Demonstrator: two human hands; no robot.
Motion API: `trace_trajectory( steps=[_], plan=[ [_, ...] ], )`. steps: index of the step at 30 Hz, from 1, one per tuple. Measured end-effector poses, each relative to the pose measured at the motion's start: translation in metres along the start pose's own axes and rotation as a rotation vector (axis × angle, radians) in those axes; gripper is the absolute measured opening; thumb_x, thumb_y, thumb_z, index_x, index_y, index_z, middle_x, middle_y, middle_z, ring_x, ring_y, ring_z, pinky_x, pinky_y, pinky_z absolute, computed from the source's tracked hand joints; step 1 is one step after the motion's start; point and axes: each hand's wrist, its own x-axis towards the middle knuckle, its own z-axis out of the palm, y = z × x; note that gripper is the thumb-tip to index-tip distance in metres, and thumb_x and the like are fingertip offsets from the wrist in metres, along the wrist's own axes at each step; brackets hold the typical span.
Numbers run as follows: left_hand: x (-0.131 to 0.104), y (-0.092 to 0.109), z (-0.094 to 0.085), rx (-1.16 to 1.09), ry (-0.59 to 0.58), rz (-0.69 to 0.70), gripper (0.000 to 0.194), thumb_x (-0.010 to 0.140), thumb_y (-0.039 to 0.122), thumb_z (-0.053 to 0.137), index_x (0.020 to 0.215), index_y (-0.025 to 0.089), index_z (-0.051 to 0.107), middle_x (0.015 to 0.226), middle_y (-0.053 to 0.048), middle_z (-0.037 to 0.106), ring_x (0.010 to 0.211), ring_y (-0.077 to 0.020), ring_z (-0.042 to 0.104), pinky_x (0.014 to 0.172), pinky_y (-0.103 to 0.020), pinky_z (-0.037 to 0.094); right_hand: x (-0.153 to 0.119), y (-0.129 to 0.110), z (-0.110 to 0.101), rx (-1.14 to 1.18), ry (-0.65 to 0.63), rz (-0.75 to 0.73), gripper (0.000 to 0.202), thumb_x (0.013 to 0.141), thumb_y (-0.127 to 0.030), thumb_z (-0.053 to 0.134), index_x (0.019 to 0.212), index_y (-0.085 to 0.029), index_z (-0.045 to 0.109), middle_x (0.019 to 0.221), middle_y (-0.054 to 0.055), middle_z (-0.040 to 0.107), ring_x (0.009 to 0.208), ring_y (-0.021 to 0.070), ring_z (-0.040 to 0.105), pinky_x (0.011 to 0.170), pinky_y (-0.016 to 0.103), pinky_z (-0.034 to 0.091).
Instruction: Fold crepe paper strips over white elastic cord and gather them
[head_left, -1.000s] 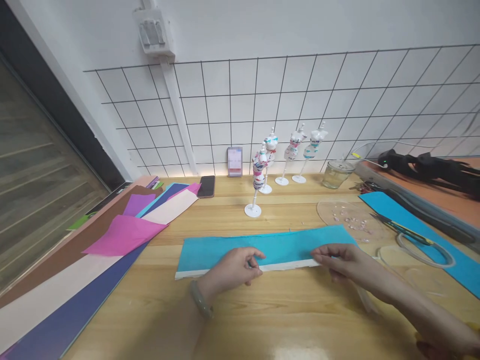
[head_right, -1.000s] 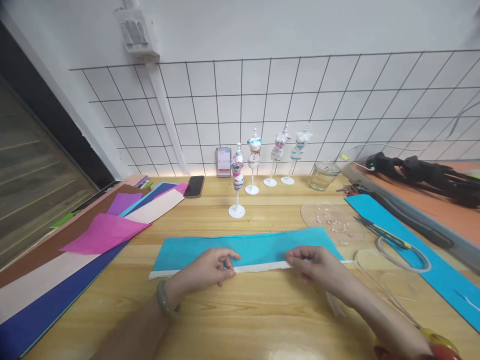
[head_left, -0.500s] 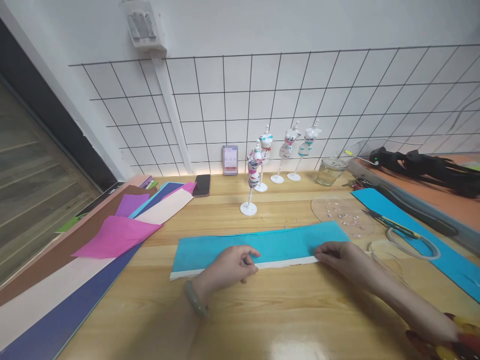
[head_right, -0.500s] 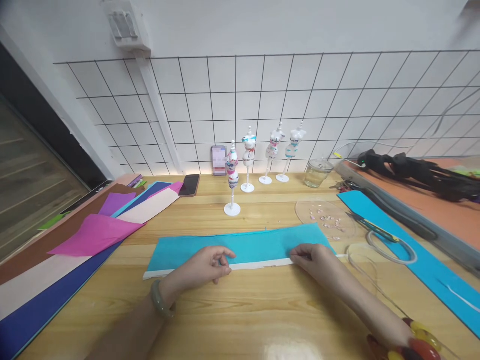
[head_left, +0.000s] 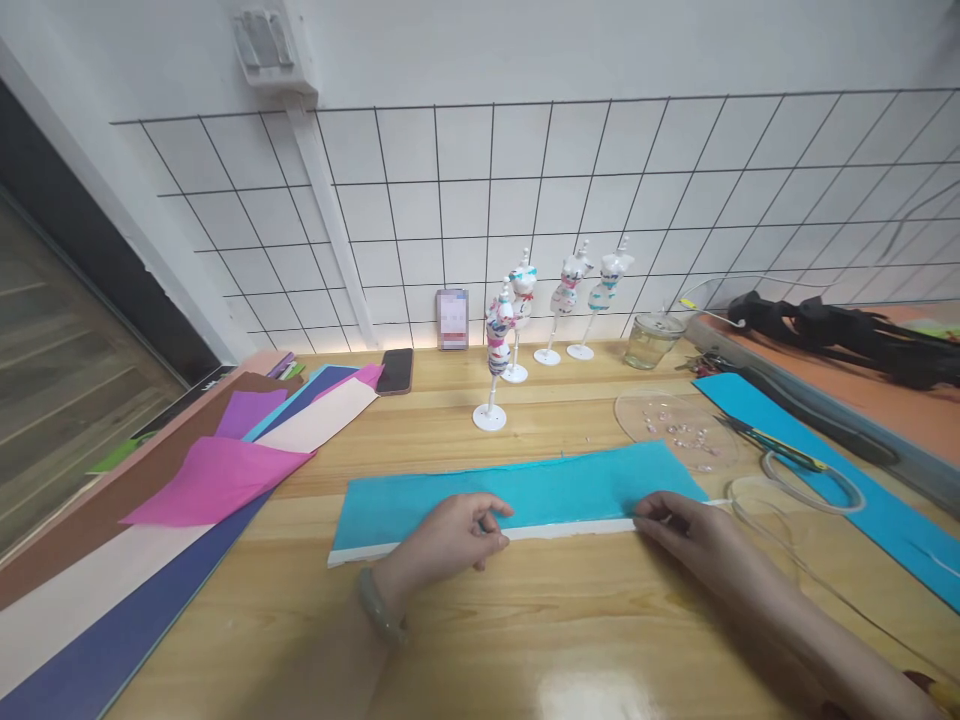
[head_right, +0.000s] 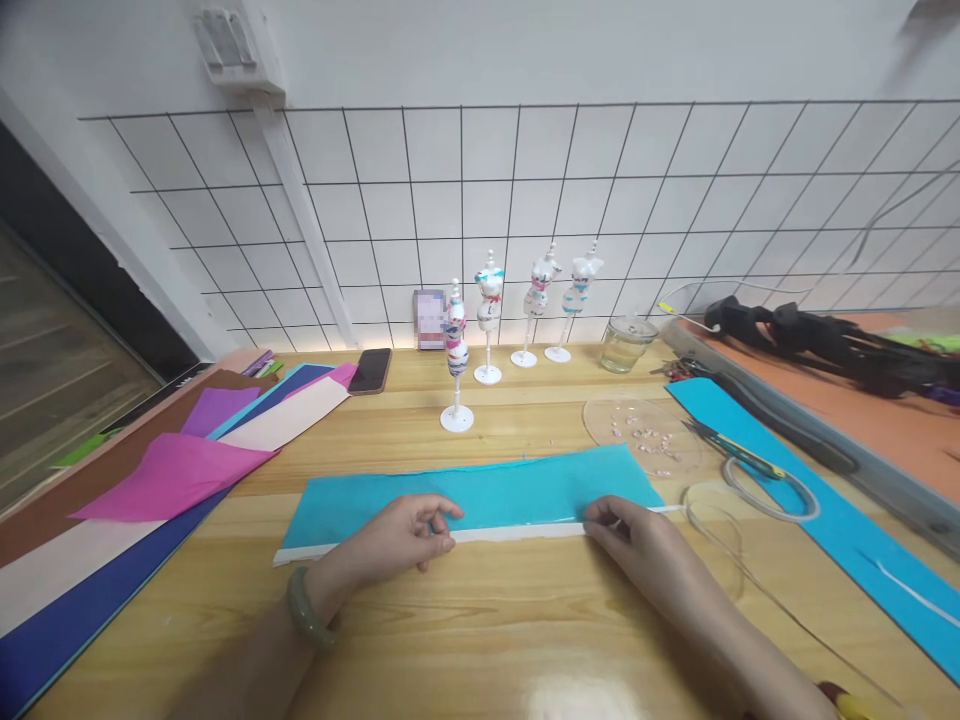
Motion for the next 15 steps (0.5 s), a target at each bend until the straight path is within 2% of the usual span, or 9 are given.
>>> trace_trajectory(
  steps=[6,15],
  plan=[
    [0.000,0.001,0.000,0.000,-0.008,0.006,0.035,0.076,0.034,0.052,0.107,0.019,0.055,0.081,0.001,0.057,0.051,-0.0064,0.052,0.050,-0.020,0.040,0.003,-0.004,-0.003,-0.034,0.042,0.016,0.026,0.080,-0.044,0.044,0.080,-0.023,0.058,0.070,0.000,0.062,0.060,0.0154,0.052,0.054,0.025,0.039],
    [0.000,0.002,-0.001,-0.003,-0.010,-0.001,0.035,0.076,0.034,0.052,0.107,0.019,0.055,0.082,0.001,0.056,0.051,-0.0062,0.052,0.050,-0.021,0.040,0.018,0.024,0.011,-0.027,-0.014,0.011,0.025,0.078,-0.042,0.045,0.086,-0.021,0.057,0.076,0.002,0.065,0.069,0.0181,0.057,0.059,0.025,0.041]
  ],
)
